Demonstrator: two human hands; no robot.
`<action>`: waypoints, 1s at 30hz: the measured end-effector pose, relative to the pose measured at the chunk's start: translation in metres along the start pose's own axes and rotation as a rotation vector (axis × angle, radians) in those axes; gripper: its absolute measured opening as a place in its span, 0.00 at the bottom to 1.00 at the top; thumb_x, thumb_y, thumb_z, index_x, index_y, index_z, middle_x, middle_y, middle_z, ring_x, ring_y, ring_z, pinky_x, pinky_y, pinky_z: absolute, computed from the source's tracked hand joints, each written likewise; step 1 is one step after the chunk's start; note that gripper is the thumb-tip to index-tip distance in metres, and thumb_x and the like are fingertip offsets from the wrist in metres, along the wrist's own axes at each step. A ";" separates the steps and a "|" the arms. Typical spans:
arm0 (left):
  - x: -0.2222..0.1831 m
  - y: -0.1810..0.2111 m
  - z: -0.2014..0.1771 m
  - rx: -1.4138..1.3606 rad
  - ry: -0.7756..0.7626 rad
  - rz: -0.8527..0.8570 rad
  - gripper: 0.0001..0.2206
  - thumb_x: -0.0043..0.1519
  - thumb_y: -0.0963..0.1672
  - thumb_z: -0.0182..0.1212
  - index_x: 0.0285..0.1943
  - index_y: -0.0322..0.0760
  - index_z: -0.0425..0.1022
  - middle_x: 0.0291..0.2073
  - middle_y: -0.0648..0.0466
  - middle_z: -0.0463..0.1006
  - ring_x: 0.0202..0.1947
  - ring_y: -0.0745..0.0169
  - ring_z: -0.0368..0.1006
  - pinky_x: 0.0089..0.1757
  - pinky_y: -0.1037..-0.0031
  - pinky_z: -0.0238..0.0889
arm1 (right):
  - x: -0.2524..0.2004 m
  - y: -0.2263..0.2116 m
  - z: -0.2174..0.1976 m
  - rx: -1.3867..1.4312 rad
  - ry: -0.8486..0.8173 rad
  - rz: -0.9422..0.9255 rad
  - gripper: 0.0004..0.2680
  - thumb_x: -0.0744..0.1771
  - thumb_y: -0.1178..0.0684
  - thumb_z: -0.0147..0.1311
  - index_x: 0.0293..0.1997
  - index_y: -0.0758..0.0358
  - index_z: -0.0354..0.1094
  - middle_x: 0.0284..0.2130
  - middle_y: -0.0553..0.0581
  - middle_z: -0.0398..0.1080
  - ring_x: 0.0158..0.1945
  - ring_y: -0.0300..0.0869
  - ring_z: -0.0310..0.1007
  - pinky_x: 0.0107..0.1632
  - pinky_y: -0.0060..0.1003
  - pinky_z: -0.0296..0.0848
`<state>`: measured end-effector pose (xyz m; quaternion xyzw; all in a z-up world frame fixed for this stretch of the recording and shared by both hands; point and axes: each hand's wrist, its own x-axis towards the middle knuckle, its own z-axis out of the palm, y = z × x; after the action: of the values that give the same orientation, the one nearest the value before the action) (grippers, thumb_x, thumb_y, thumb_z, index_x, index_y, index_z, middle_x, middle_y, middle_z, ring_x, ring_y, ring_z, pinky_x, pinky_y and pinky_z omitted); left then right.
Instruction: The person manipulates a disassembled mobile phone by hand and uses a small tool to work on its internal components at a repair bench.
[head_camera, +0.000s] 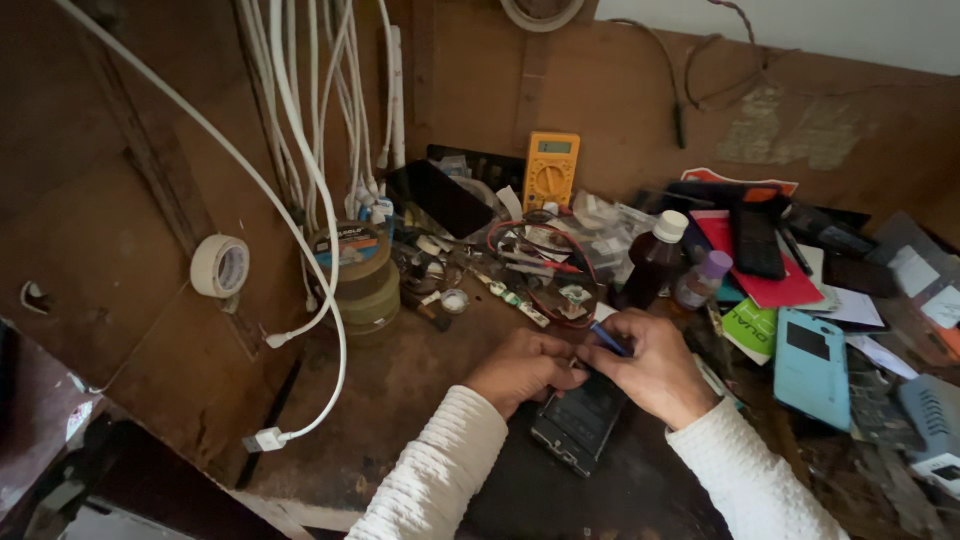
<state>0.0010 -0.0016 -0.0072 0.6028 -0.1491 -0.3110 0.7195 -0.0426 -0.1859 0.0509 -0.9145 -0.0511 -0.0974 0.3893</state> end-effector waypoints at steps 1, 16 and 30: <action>0.002 -0.001 0.000 0.001 0.010 -0.012 0.10 0.53 0.39 0.68 0.43 0.33 0.82 0.27 0.59 0.76 0.28 0.71 0.69 0.28 0.78 0.58 | -0.001 0.001 -0.001 -0.024 0.005 0.017 0.09 0.59 0.54 0.68 0.34 0.69 0.78 0.29 0.57 0.77 0.32 0.38 0.77 0.38 0.35 0.73; -0.002 0.002 0.002 0.009 0.017 -0.030 0.18 0.52 0.39 0.67 0.54 0.32 0.81 0.29 0.60 0.79 0.30 0.72 0.71 0.31 0.79 0.60 | 0.005 0.012 -0.004 0.054 -0.056 0.143 0.10 0.59 0.53 0.69 0.37 0.67 0.78 0.28 0.56 0.81 0.32 0.37 0.76 0.40 0.34 0.74; -0.002 0.004 0.003 -0.054 0.038 -0.048 0.17 0.56 0.42 0.69 0.53 0.29 0.79 0.34 0.57 0.82 0.33 0.71 0.76 0.34 0.79 0.68 | -0.013 -0.008 -0.027 0.580 0.191 0.256 0.08 0.69 0.54 0.55 0.42 0.70 0.74 0.22 0.53 0.66 0.23 0.37 0.62 0.25 0.34 0.63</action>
<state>-0.0014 -0.0021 -0.0027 0.5923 -0.1121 -0.3205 0.7307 -0.0601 -0.1998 0.0718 -0.7512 0.0752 -0.1144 0.6457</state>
